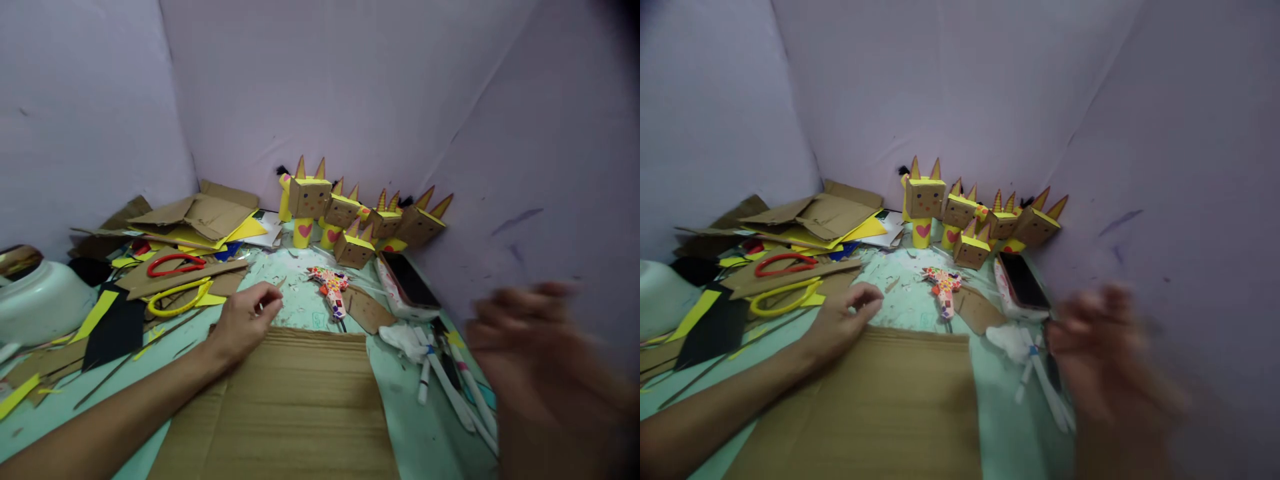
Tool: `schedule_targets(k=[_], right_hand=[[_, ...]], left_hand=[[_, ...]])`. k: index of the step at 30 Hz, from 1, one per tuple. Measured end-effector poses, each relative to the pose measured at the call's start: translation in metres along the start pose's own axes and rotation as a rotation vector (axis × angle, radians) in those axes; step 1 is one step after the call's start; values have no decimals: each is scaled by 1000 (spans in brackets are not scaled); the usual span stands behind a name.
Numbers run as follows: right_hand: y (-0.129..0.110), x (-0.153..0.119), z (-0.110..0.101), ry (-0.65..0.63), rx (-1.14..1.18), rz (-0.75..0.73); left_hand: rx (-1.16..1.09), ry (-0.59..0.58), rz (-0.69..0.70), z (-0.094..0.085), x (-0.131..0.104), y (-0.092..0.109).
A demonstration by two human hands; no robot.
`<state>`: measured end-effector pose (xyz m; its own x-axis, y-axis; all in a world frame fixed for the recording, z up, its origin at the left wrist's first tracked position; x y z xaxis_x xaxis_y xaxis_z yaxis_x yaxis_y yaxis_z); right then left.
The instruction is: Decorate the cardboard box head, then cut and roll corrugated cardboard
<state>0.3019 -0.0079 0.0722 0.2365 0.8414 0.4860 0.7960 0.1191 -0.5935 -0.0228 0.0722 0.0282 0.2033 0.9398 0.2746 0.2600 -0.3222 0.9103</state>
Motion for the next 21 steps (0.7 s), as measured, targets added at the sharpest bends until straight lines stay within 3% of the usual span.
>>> schedule_targets(k=[2,3,5,8,13,21], right_hand=[[-20,-4,38,-129,295,-17],[-32,-8,60,-263,300,-58],[-50,-16,94,-352,153,-148],[-70,-27,123,-389,-79,-351],[-85,-33,141,-587,-387,-457],[-78,-22,136,-771,-448,-298]], left_hand=[[178,-153,6,6,-4,5],[288,-237,4,10,-6,7],[479,-373,-11,16,-11,8],[557,-434,-54,20,-11,7],[628,-469,-117,22,-8,2],[661,-552,-127,25,-6,8]])
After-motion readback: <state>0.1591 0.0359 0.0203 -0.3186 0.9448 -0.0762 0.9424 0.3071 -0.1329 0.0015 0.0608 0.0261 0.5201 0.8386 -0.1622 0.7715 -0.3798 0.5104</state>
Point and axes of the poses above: each hand's wrist, its own x-axis towards the middle knuckle, its own z-axis out of the palm, y = z × x, the point moved 4 cm from there along x, towards the middle knuckle, and after that the axes turned 15 degrees about -x, right-handed, at the moved point
